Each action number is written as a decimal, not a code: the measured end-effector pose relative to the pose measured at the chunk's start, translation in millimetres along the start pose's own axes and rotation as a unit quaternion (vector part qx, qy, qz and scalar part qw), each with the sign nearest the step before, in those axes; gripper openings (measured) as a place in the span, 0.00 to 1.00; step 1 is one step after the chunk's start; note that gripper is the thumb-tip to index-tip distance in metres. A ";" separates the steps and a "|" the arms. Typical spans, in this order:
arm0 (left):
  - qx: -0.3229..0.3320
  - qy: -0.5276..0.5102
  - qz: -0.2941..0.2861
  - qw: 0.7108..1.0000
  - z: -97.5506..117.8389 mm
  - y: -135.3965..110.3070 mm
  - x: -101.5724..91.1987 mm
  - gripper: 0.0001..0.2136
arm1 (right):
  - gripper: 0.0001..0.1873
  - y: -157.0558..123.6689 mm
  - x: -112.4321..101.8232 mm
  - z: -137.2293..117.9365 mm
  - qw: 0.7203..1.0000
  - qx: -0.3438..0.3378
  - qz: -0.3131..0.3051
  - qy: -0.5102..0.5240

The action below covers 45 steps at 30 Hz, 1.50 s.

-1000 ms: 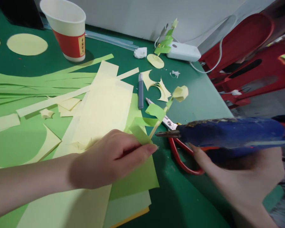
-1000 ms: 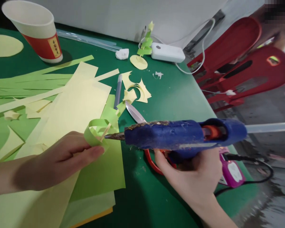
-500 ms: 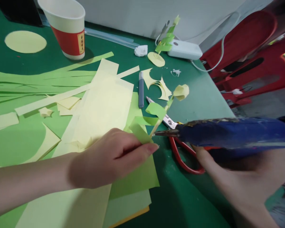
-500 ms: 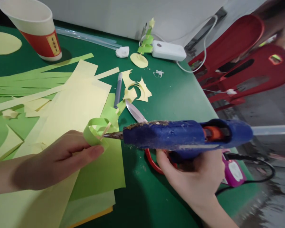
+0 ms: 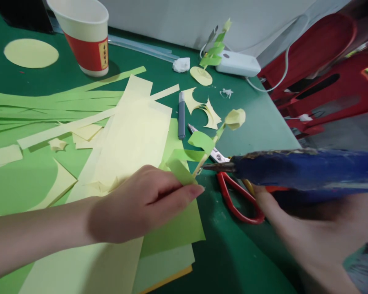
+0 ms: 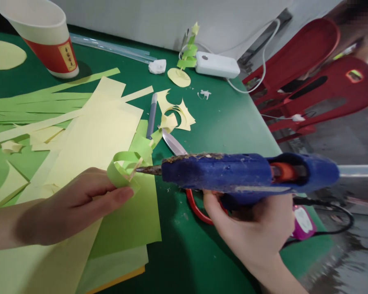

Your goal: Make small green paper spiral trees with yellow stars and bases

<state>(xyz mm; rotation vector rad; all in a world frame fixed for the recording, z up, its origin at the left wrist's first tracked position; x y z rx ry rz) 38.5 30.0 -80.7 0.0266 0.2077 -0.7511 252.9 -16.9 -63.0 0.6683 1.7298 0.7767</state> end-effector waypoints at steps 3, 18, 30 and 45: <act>-0.002 0.001 0.001 1.000 0.3 -0.3 -0.2 0.21 | 0.20 -0.5 -0.6 -0.8 1.000 0.000 -0.002 -0.006; 0.000 -0.016 0.002 1.000 2.8 1.2 -1.0 0.20 | 0.16 -1.6 1.2 4.4 0.990 -0.081 0.033 -0.114; -0.002 -0.058 0.023 0.998 -1.6 0.4 0.8 0.19 | 0.24 23.6 7.3 47.7 0.954 0.239 -0.167 -0.065; 0.009 -0.067 0.007 0.998 -0.5 -3.2 -2.0 0.20 | 0.08 27.0 22.9 28.9 0.992 0.076 -0.099 0.016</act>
Point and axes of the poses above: each hand's wrist, its own y-axis towards the middle knuckle, its own x-axis out of the palm, z = x × y, the point moved 1 cm from there along y, towards the middle knuckle, and after that the axes turned 5 degrees about z, right-handed, at the moved point
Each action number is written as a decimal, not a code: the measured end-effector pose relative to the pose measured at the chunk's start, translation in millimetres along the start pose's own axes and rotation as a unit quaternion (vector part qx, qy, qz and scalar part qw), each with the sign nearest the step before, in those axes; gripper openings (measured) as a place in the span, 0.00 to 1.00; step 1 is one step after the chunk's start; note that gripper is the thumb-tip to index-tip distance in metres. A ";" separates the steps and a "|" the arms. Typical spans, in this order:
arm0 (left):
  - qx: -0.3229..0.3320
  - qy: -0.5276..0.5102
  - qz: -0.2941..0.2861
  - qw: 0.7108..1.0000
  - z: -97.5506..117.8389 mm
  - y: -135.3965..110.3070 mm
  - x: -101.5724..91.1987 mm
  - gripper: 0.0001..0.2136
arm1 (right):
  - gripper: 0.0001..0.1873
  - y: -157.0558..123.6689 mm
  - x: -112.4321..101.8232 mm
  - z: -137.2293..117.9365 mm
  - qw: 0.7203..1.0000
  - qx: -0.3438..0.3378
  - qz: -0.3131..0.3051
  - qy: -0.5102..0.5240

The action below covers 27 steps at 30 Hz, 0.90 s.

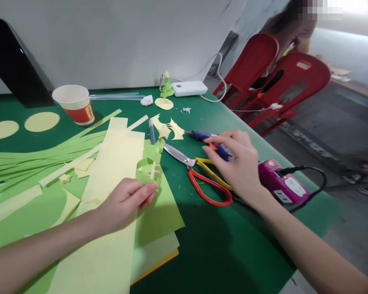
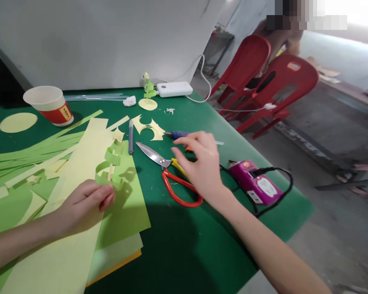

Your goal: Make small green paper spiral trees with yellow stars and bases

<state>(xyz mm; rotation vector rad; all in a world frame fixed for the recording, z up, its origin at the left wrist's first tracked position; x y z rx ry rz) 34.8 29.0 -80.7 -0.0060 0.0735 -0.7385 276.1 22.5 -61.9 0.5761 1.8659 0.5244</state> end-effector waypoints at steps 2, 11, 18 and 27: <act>0.007 0.003 -0.005 1.000 0.1 0.2 0.0 0.20 | 0.04 -2.2 -3.4 -27.5 0.987 -0.101 -0.009 0.127; 0.016 0.014 -0.010 1.000 0.1 1.8 -1.2 0.20 | 0.04 4.1 10.0 -69.7 0.951 -0.043 -0.147 0.270; 0.016 0.024 -0.018 0.999 0.0 2.2 -1.7 0.21 | 0.04 4.0 15.6 -73.5 0.928 0.011 -0.172 0.330; 0.009 -0.003 0.002 1.000 -2.2 1.4 -1.3 0.20 | 0.04 5.0 9.8 -68.5 0.885 0.038 -0.212 0.413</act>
Point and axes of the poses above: each hand's wrist, its own y-axis towards the middle knuckle, its own x-axis out of the palm, z = x × y, the point moved 1 cm from there along y, towards the middle knuckle, and after that the axes turned 5 degrees about z, right-handed, at the moved point
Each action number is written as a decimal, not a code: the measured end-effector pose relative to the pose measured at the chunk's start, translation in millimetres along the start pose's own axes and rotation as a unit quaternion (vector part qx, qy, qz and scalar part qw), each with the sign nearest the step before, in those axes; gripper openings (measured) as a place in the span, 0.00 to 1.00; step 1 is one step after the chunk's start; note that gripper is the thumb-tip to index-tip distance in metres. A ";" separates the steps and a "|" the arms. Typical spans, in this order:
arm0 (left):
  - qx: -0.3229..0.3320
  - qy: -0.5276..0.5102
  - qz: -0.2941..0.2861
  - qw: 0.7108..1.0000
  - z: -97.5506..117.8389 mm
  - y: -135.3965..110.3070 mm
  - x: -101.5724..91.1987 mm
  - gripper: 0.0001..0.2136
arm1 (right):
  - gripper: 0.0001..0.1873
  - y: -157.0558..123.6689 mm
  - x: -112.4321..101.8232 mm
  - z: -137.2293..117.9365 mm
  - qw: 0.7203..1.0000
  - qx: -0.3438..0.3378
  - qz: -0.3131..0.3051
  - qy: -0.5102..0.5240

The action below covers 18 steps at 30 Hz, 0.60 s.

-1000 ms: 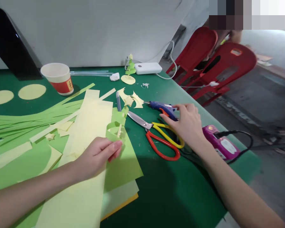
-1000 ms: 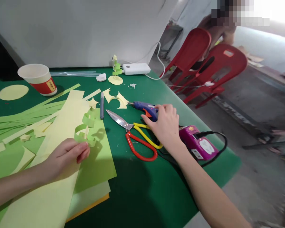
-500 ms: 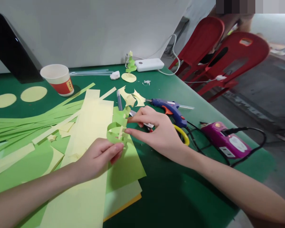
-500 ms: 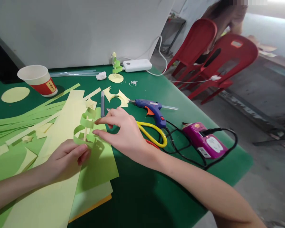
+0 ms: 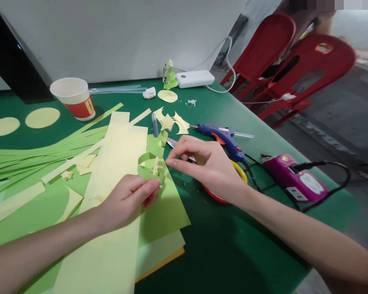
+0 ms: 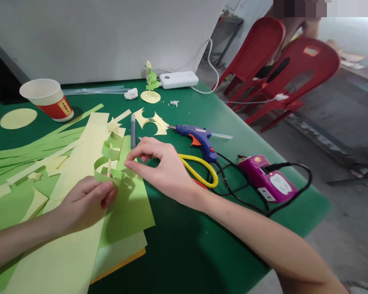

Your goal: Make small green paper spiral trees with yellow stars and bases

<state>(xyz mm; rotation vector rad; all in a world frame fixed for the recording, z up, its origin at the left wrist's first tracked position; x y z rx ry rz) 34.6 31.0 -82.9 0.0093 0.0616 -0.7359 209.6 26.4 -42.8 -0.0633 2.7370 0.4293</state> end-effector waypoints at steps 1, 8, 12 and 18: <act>-0.001 -0.008 0.004 1.000 0.0 -0.1 0.1 0.20 | 0.05 -0.2 -1.2 0.6 1.000 0.000 -0.001 0.009; -0.020 -0.067 0.025 0.997 1.6 0.2 0.7 0.20 | 0.04 -2.7 -3.4 7.6 0.988 -0.032 -0.015 0.148; -0.014 -0.071 0.029 0.997 2.7 0.7 1.0 0.19 | 0.04 -3.9 -1.2 11.7 0.962 0.012 -0.050 0.270; -0.016 -0.065 0.026 0.997 4.4 1.6 1.2 0.19 | 0.05 -0.9 0.7 15.7 0.944 0.076 -0.048 0.317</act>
Point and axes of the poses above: each hand's wrist, its own y-axis towards the middle knuckle, its own x-axis out of the palm, z = x × y, the point moved 1 cm from there along y, towards the middle knuckle, and after that the axes turned 5 degrees about z, right-handed, at the moved point
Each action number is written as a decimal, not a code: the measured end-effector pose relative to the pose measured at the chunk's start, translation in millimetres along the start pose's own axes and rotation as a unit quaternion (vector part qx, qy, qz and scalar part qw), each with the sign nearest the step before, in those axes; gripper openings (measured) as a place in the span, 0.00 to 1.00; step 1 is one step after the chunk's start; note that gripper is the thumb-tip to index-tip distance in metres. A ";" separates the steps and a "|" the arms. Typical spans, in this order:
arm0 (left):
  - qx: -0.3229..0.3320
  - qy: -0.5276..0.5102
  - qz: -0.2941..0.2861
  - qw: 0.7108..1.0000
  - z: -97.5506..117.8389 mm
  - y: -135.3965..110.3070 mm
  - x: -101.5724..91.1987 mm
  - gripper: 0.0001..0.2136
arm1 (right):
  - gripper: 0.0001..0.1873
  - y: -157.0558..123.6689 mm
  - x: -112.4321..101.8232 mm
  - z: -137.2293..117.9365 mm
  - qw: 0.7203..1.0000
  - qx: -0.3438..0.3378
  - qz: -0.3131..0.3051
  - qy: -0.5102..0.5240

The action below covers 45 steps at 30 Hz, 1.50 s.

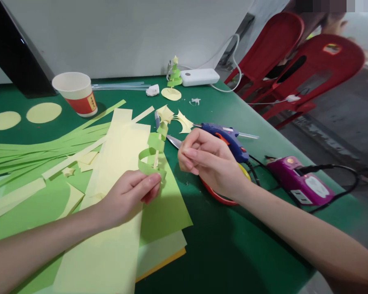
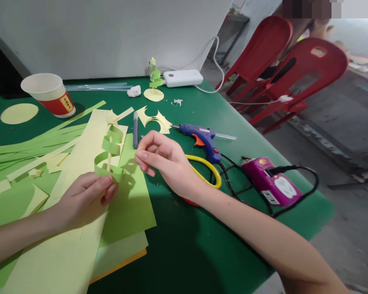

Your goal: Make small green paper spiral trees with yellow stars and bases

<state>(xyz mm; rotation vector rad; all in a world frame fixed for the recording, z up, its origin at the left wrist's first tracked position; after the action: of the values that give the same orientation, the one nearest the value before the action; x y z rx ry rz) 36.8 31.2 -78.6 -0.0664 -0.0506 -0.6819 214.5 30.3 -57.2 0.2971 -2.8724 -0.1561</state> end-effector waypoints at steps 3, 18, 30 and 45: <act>-0.003 0.006 -0.002 1.000 -0.2 0.1 0.0 0.19 | 0.04 2.3 -0.2 -2.6 0.998 -0.032 0.043 0.014; -0.010 0.026 -0.010 1.000 1.0 1.0 -1.0 0.19 | 0.05 2.1 0.5 1.7 0.985 0.082 0.036 -0.146; 0.010 -0.004 -0.006 1.000 -1.6 0.4 -0.5 0.19 | 0.06 -1.5 6.8 0.9 0.953 0.019 0.039 -0.301; 0.008 0.003 -0.011 1.000 -1.1 0.8 -0.4 0.19 | 0.07 1.4 6.9 1.5 0.992 0.099 0.025 0.076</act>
<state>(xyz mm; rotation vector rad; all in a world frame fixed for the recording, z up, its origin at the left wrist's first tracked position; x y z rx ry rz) 37.0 32.0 -79.8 -0.0484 -0.0500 -0.7034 207.3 30.3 -56.9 0.2598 -2.7429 0.1550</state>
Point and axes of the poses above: each hand's wrist, its own y-axis towards the middle knuckle, its own x-axis out of the palm, z = x × y, the point moved 1 cm from there along y, towards the middle knuckle, and after that the axes turned 5 degrees about z, right-handed, at the moved point
